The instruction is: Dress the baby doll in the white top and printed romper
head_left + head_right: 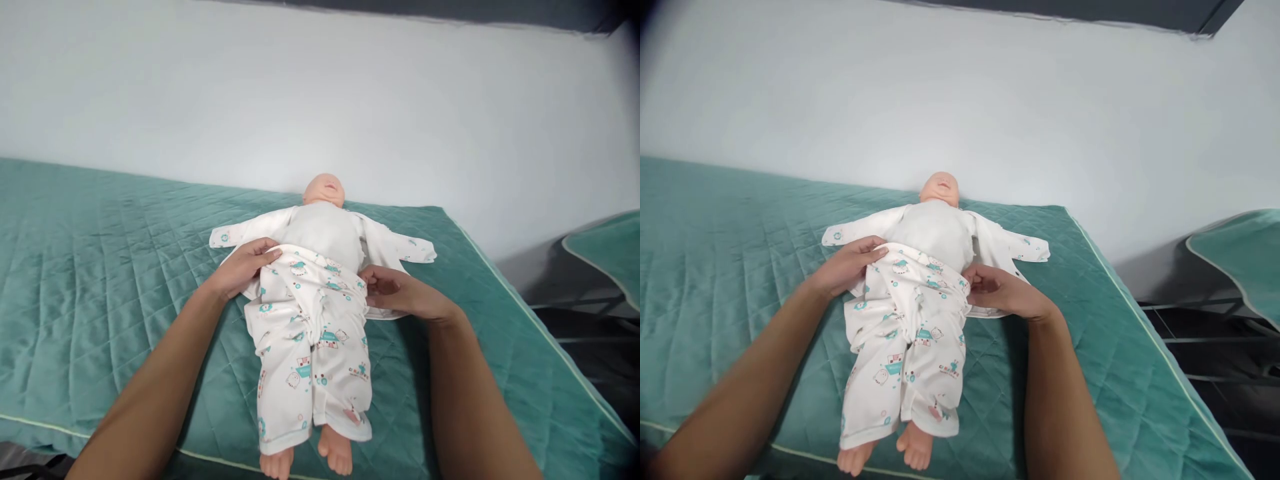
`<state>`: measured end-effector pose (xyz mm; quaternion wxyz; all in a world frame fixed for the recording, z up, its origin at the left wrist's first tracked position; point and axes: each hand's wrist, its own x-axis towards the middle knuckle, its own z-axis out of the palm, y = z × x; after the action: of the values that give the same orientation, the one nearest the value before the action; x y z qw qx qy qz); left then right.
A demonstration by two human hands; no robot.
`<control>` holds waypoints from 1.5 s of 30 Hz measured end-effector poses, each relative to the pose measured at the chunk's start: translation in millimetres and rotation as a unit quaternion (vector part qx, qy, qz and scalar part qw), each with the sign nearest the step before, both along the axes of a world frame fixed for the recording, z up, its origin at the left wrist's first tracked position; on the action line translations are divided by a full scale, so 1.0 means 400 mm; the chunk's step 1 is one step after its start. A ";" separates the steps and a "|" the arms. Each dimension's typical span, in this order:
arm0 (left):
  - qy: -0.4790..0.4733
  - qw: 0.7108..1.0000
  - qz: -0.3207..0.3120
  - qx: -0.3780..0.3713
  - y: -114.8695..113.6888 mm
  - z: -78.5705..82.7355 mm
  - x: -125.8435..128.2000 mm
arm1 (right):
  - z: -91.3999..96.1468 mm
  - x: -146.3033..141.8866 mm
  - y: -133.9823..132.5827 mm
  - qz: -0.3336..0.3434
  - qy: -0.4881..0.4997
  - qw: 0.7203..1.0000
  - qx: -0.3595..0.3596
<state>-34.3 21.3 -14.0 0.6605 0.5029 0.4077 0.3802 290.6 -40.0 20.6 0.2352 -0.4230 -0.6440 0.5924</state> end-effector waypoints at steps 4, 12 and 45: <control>-0.024 1.000 -0.007 -0.007 -0.004 0.004 -0.011 | -0.003 -0.002 -0.004 -0.007 0.025 1.000 0.009; -0.099 0.994 0.033 -0.022 -0.014 0.011 -0.007 | -0.033 -0.042 0.003 -0.280 0.090 0.942 0.162; 0.061 0.991 -0.087 0.082 -0.009 0.008 -0.016 | 0.000 -0.023 -0.011 -0.128 0.001 0.987 0.096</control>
<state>-40.7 17.6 -10.6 0.6217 0.6107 0.3695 0.3224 281.6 -44.2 20.8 0.3495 -0.4771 -0.6377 0.4935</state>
